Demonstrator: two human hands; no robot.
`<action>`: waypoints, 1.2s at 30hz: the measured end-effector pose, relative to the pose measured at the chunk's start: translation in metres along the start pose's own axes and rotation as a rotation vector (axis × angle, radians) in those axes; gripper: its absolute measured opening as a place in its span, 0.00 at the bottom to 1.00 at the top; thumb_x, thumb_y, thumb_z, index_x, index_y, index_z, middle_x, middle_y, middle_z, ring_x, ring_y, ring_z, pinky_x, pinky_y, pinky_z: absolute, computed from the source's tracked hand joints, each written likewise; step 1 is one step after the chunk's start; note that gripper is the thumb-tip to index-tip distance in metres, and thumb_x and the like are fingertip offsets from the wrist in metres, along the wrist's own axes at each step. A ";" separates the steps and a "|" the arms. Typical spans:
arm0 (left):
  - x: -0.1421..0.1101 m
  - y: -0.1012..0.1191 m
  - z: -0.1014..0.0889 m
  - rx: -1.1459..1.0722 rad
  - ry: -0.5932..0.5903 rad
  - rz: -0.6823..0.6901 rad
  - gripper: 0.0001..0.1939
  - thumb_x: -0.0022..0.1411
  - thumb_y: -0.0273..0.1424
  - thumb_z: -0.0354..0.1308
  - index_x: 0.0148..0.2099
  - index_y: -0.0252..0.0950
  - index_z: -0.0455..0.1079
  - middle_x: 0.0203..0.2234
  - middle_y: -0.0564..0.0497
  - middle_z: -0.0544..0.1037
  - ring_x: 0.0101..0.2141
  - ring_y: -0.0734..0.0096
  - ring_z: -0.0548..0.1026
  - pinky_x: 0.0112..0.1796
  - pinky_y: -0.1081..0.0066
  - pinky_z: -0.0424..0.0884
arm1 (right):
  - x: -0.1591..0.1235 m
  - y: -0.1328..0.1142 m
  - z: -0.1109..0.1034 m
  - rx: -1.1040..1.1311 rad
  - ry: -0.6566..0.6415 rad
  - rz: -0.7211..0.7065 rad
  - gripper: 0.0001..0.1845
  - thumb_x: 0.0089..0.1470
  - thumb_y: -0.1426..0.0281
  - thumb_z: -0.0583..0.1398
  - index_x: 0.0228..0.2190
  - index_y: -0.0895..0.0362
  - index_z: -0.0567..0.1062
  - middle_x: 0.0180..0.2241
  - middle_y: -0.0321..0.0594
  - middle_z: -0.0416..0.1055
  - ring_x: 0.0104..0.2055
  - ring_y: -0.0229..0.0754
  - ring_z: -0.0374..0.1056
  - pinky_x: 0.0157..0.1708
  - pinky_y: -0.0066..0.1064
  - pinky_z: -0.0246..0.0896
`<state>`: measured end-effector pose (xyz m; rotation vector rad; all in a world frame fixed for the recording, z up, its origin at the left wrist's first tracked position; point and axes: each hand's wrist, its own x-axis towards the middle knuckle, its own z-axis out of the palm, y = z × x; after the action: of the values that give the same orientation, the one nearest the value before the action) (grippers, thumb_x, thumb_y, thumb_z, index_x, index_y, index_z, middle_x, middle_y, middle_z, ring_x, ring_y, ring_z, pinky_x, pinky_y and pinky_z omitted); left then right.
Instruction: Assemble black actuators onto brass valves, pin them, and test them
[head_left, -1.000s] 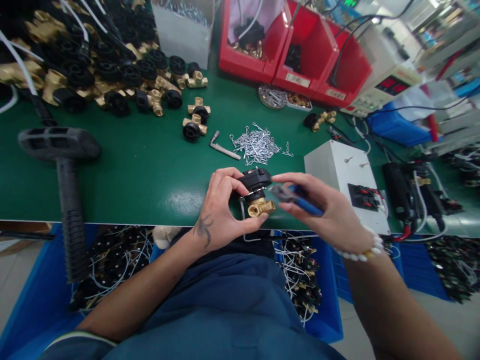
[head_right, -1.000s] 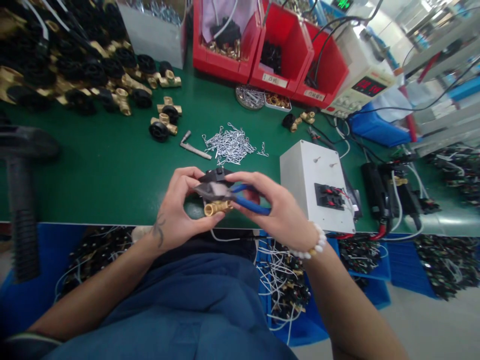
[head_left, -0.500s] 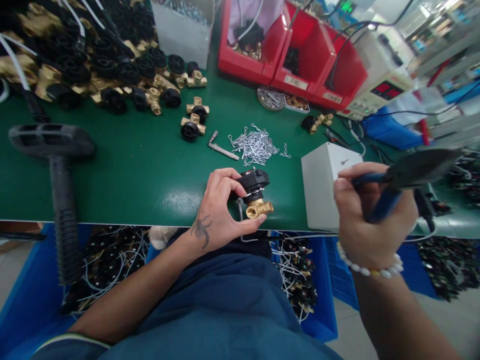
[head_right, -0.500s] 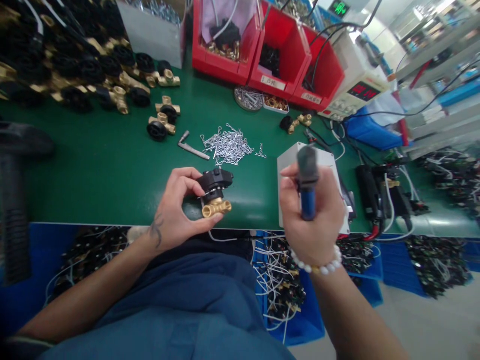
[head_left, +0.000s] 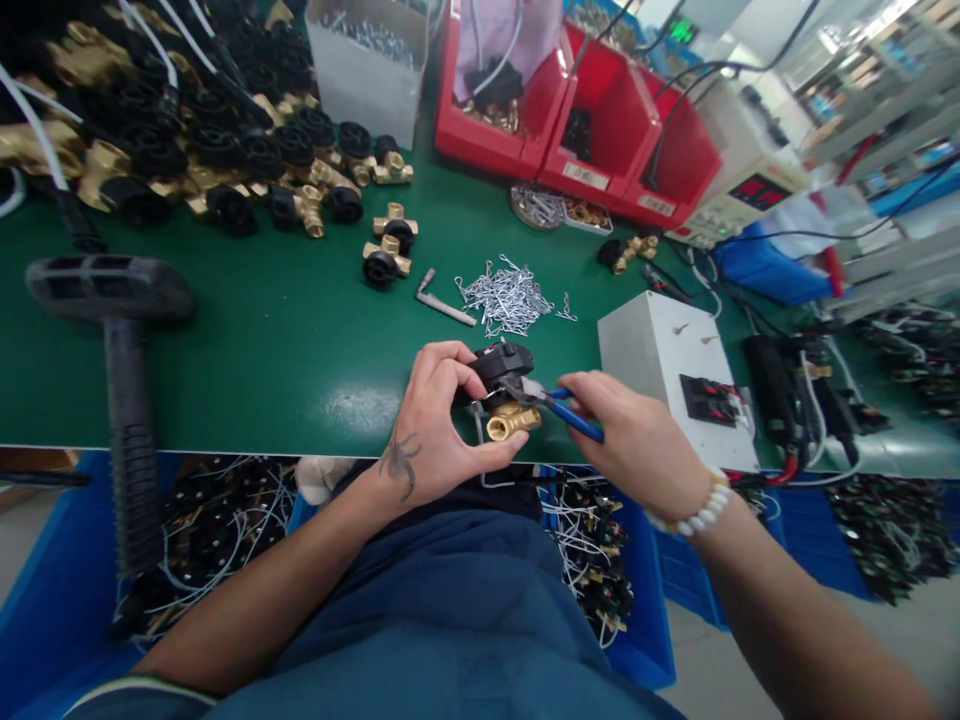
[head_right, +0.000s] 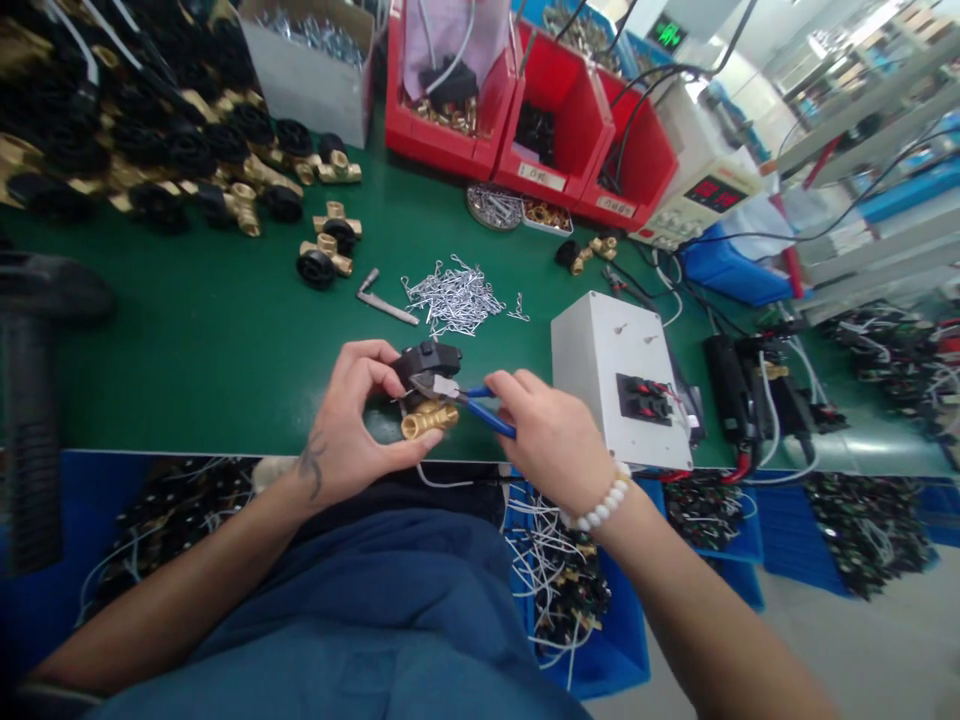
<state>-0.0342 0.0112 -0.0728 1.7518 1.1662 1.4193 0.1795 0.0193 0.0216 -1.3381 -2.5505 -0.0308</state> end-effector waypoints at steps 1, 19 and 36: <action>0.000 0.000 0.000 -0.002 0.003 -0.002 0.21 0.48 0.31 0.72 0.38 0.39 0.62 0.45 0.46 0.69 0.48 0.60 0.72 0.49 0.57 0.74 | 0.000 0.001 -0.002 -0.012 0.022 0.017 0.09 0.58 0.77 0.55 0.38 0.55 0.73 0.28 0.37 0.69 0.24 0.38 0.62 0.25 0.31 0.55; 0.000 0.000 0.001 0.015 0.013 -0.007 0.21 0.48 0.32 0.72 0.38 0.39 0.62 0.45 0.47 0.69 0.48 0.59 0.72 0.48 0.57 0.73 | 0.002 0.001 -0.003 -0.042 0.288 0.049 0.08 0.58 0.76 0.55 0.39 0.54 0.71 0.30 0.38 0.69 0.26 0.37 0.63 0.26 0.30 0.57; 0.001 0.000 0.002 0.010 0.011 -0.008 0.20 0.49 0.32 0.71 0.38 0.40 0.62 0.45 0.47 0.69 0.48 0.59 0.71 0.49 0.57 0.73 | 0.006 0.006 -0.002 -0.064 0.321 0.133 0.07 0.60 0.74 0.57 0.41 0.54 0.70 0.33 0.40 0.70 0.29 0.39 0.65 0.30 0.32 0.60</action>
<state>-0.0325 0.0118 -0.0729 1.7467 1.1861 1.4225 0.1818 0.0276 0.0240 -1.3965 -2.2077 -0.2801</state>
